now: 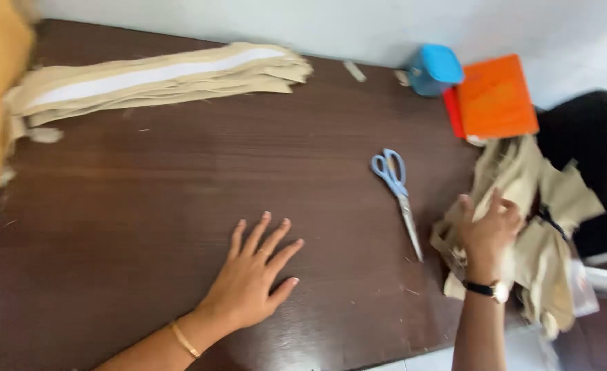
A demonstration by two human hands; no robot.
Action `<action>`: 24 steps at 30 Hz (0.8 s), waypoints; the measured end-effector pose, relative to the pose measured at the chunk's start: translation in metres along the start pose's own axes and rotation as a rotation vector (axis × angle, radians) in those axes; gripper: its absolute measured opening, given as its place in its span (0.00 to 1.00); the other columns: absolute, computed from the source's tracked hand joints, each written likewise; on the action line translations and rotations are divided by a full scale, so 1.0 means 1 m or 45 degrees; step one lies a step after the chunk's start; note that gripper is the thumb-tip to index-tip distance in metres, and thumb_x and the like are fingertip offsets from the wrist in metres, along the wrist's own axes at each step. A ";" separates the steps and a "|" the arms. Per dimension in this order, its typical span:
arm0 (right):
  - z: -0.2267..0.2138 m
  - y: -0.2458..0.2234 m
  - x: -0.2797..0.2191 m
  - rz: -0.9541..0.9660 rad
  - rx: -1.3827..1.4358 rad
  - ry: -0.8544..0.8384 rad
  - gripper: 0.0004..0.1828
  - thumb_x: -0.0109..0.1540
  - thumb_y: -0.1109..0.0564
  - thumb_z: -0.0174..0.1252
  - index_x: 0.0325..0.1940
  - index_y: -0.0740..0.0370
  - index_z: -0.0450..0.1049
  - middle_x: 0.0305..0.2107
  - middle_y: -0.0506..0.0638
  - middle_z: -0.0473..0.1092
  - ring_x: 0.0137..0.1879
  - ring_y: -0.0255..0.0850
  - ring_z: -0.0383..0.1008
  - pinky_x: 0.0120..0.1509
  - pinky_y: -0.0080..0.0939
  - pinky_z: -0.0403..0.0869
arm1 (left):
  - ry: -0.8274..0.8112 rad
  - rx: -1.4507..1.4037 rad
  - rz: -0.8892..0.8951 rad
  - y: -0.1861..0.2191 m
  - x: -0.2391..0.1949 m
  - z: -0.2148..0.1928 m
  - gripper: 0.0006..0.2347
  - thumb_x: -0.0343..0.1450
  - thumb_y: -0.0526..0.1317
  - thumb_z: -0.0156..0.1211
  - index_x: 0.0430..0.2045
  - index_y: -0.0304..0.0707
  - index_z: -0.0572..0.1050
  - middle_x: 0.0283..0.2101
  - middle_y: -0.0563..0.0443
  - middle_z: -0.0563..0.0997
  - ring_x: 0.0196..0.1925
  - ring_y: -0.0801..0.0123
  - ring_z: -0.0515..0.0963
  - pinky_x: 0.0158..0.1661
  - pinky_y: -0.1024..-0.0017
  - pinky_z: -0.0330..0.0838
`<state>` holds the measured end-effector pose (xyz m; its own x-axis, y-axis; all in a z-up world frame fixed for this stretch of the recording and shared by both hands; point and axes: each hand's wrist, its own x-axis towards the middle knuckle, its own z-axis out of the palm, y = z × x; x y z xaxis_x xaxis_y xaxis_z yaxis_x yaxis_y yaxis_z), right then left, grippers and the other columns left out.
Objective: Trimming the edges of fabric strips using scissors on a work table in a sewing factory.
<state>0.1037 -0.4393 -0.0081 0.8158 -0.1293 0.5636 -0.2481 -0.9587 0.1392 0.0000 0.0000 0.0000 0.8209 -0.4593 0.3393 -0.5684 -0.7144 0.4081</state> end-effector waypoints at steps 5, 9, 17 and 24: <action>-0.039 -0.156 0.002 0.006 0.409 -0.486 0.39 0.58 0.33 0.42 0.70 0.49 0.47 0.60 0.69 0.48 0.64 0.70 0.43 0.60 0.76 0.47 | -0.081 -0.080 -0.050 -0.001 -0.001 -0.002 0.22 0.68 0.52 0.47 0.55 0.44 0.65 0.63 0.40 0.59 0.66 0.43 0.50 0.59 0.42 0.38; -0.059 -0.201 -0.003 -0.061 0.379 -0.740 0.36 0.58 0.32 0.35 0.70 0.36 0.44 0.66 0.56 0.45 0.71 0.60 0.40 0.61 0.77 0.44 | 0.090 -0.329 -0.052 -0.013 -0.001 0.012 0.16 0.65 0.44 0.53 0.46 0.39 0.72 0.58 0.42 0.67 0.63 0.44 0.58 0.60 0.44 0.43; -0.056 -0.195 -0.007 -0.192 0.303 -0.712 0.34 0.62 0.29 0.29 0.71 0.36 0.45 0.65 0.55 0.49 0.72 0.52 0.44 0.65 0.68 0.48 | 0.464 0.111 -0.181 -0.169 0.088 -0.033 0.10 0.64 0.40 0.56 0.37 0.39 0.74 0.42 0.40 0.74 0.52 0.45 0.70 0.50 0.46 0.58; -0.048 -0.195 -0.006 -0.187 0.265 -0.646 0.33 0.61 0.28 0.31 0.70 0.33 0.48 0.64 0.53 0.52 0.71 0.51 0.47 0.62 0.70 0.51 | 0.610 0.616 -0.580 -0.295 0.078 -0.033 0.24 0.63 0.45 0.60 0.51 0.33 0.68 0.53 0.36 0.71 0.59 0.40 0.64 0.55 0.49 0.50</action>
<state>0.1221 -0.2397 0.0006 0.9956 -0.0475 0.0811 -0.0472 -0.9989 -0.0058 0.2303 0.1921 -0.0663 0.7907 0.1278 0.5987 -0.0086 -0.9755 0.2196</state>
